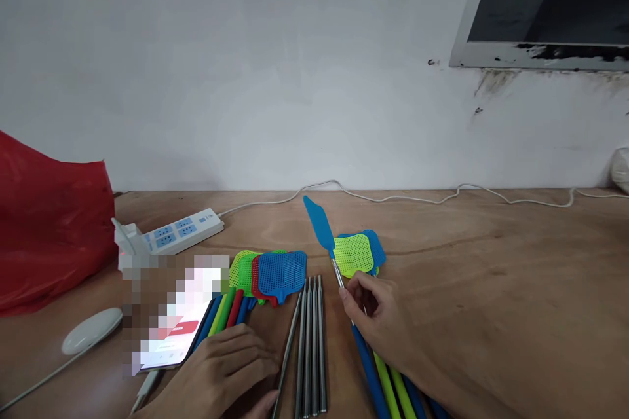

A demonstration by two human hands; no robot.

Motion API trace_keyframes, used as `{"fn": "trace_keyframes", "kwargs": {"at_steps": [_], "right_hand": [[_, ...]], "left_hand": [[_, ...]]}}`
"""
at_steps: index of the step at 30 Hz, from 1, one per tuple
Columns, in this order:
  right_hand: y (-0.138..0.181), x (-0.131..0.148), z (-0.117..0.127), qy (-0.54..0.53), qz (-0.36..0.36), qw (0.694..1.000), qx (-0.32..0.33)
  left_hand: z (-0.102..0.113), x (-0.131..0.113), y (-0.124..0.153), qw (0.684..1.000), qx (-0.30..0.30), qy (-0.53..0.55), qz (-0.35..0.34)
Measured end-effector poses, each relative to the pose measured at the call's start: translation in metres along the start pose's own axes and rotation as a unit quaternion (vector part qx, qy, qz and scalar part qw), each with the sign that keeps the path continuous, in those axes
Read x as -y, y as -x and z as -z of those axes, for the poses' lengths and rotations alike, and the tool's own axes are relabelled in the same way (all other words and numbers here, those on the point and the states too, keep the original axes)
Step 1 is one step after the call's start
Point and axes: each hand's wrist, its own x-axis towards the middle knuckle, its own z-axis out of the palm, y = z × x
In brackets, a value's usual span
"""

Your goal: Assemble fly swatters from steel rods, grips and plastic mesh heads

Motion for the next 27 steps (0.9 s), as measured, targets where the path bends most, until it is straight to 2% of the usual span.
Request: {"fn": "trace_keyframes", "kwargs": {"at_steps": [4, 9, 15, 18, 20, 24, 27], "right_hand": [[0.0, -0.002, -0.001, 0.003, 0.0, 1.0, 0.002], [0.0, 0.0, 0.0, 0.005, -0.001, 1.0, -0.002], [0.0, 0.0, 0.0, 0.003, 0.0, 1.0, 0.003], [0.001, -0.001, 0.0, 0.006, 0.002, 1.0, 0.004], [0.001, -0.001, 0.0, 0.009, 0.003, 1.0, 0.002], [0.0, 0.002, 0.0, 0.012, 0.002, 1.0, -0.004], [0.0, 0.004, 0.001, 0.008, -0.004, 1.0, -0.004]], "left_hand": [[-0.008, 0.0, 0.003, 0.998, -0.036, 0.02, -0.047], [-0.008, -0.001, 0.001, 0.998, -0.047, 0.007, -0.029], [-0.008, 0.0, 0.003, 0.991, -0.072, -0.032, -0.107], [-0.009, 0.001, 0.004, 0.989, -0.08, -0.039, -0.116], [-0.008, 0.002, 0.004, 0.993, -0.062, -0.043, -0.094], [0.0, 0.003, 0.002, 0.997, 0.011, -0.064, -0.052], [0.004, 0.002, -0.001, 0.996, 0.035, -0.064, -0.047]]}}
